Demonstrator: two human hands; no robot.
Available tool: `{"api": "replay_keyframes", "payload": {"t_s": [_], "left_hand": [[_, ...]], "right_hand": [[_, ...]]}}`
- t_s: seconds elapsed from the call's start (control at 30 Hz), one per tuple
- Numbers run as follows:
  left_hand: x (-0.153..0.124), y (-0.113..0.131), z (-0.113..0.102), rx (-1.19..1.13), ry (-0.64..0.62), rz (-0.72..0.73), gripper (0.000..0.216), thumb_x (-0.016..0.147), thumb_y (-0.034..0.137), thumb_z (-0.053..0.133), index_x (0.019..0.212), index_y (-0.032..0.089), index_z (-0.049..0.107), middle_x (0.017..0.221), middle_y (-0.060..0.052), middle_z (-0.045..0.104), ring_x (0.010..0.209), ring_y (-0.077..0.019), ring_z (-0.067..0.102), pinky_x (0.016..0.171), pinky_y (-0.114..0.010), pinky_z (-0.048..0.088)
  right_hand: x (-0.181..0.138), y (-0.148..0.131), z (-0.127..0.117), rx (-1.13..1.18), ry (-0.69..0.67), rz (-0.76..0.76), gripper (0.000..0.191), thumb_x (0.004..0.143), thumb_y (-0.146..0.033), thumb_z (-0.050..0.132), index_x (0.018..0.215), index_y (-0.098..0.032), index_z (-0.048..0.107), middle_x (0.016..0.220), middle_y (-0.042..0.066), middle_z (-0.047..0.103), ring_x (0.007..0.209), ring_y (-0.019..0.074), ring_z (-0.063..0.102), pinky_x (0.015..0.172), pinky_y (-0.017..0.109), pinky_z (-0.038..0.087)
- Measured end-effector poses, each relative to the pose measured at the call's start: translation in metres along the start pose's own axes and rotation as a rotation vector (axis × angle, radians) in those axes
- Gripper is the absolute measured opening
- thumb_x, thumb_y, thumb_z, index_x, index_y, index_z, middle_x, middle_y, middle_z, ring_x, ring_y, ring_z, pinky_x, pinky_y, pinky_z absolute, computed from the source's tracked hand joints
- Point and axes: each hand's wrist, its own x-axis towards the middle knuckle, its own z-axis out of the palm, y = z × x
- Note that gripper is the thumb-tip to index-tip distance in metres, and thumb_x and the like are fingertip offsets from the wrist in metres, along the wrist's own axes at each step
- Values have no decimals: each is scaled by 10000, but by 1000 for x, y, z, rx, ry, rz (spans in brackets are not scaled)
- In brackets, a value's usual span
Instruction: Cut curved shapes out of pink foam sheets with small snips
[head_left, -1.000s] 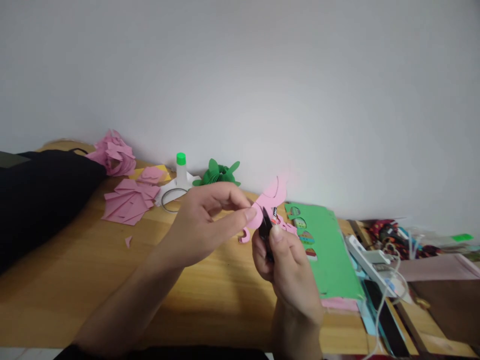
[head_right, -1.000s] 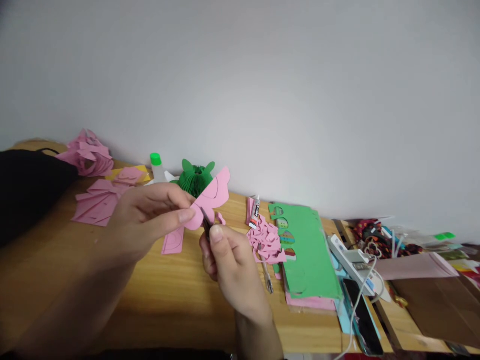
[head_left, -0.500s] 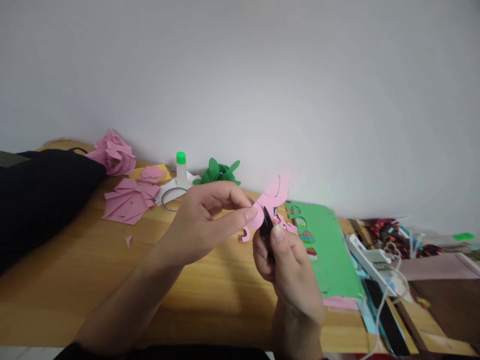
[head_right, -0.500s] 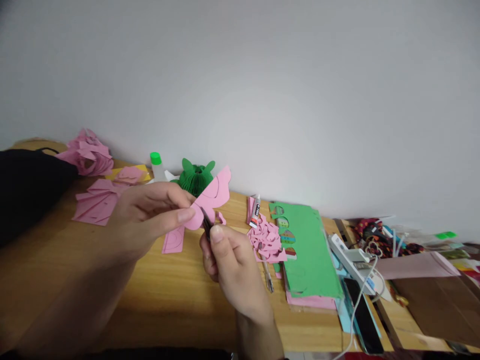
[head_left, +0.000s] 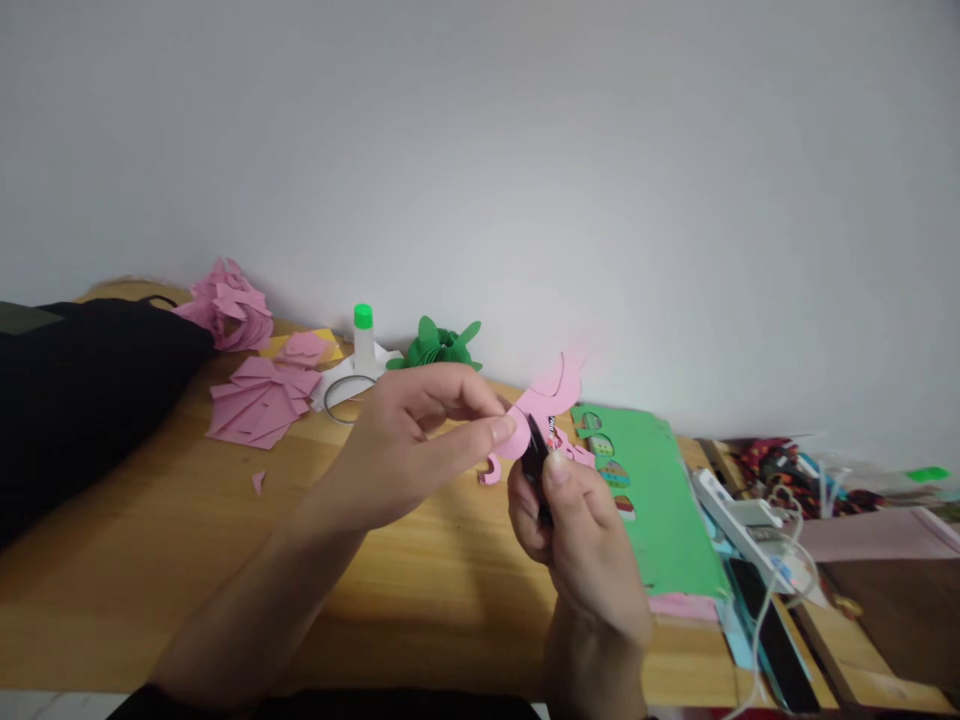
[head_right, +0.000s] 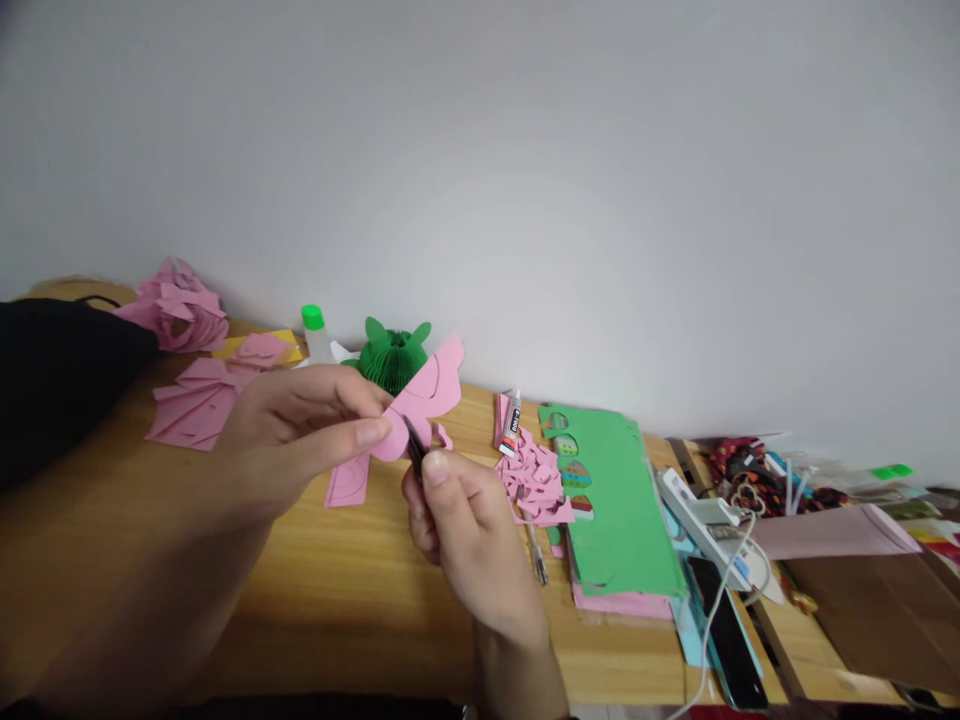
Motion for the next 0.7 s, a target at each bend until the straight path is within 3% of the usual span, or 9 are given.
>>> {"api": "replay_keyframes", "payload": {"t_s": [0.5, 0.7], "left_hand": [[1, 2, -1, -16, -17, 23, 185, 816, 109, 657, 643, 173, 644, 569, 31, 650, 562, -89, 615, 585, -187, 512], [-2, 4, 1, 109, -10, 27, 185, 844, 129, 621, 664, 166, 643, 610, 19, 648, 575, -97, 610, 575, -201, 498]], "right_hand": [[0, 0, 0, -28, -3, -5, 464, 1009, -515, 435, 667, -204, 473, 494, -85, 316, 411, 70, 186, 384, 220, 189], [0, 2, 0, -46, -6, -10, 454, 1014, -499, 434, 668, -208, 468, 498, -83, 324, 412, 74, 198, 382, 221, 193]]}}
